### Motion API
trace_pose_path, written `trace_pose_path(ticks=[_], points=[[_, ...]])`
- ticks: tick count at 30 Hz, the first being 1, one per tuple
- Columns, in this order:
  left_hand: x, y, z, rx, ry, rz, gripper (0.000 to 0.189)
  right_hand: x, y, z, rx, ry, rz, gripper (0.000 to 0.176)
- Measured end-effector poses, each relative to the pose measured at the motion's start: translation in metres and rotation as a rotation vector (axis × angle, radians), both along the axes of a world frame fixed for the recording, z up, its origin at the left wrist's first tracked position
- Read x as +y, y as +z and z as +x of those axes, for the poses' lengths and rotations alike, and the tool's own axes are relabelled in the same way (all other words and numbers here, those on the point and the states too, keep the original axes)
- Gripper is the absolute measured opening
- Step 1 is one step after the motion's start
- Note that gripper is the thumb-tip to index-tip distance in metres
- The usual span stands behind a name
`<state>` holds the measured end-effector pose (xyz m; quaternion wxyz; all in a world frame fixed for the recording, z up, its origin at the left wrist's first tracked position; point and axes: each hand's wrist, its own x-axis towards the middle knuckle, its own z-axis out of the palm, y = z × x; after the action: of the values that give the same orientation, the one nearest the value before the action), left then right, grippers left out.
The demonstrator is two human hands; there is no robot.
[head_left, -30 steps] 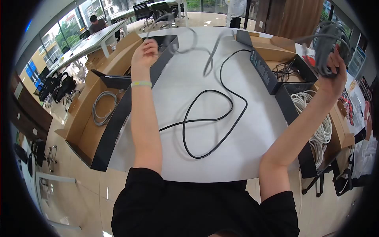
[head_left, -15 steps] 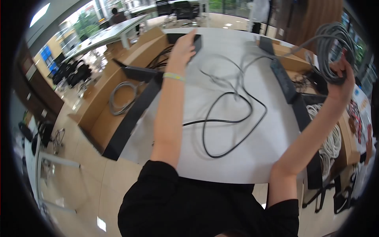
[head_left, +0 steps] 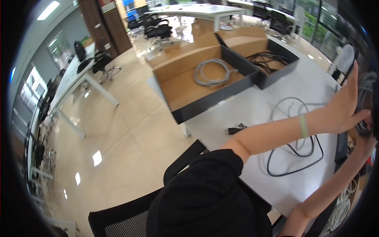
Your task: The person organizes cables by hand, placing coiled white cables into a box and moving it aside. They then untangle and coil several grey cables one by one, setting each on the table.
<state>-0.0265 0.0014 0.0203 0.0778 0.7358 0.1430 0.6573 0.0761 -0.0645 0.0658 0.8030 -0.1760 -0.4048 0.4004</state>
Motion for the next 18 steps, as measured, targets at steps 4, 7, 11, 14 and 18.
trace_pose_path(ticks=[4,7,11,14,18], points=[[0.015,0.002,-0.004,-0.440,-0.832,-0.273,0.085,0.021,-0.010,0.014,-0.050,0.428,0.094,0.006],[0.028,0.010,-0.028,-0.161,-0.939,-0.693,0.048,0.026,-0.014,-0.010,0.176,0.280,0.025,0.007],[0.033,0.021,-0.034,-0.492,-1.246,-0.645,0.018,0.031,-0.021,-0.016,0.214,0.381,-0.003,0.006],[0.054,0.021,0.001,-0.923,-1.386,-0.704,0.019,0.050,-0.032,-0.004,0.342,0.438,-0.055,0.008],[0.005,0.014,-0.021,-0.625,-1.169,-0.671,0.047,0.062,-0.040,0.004,0.411,0.274,-0.124,0.012]])
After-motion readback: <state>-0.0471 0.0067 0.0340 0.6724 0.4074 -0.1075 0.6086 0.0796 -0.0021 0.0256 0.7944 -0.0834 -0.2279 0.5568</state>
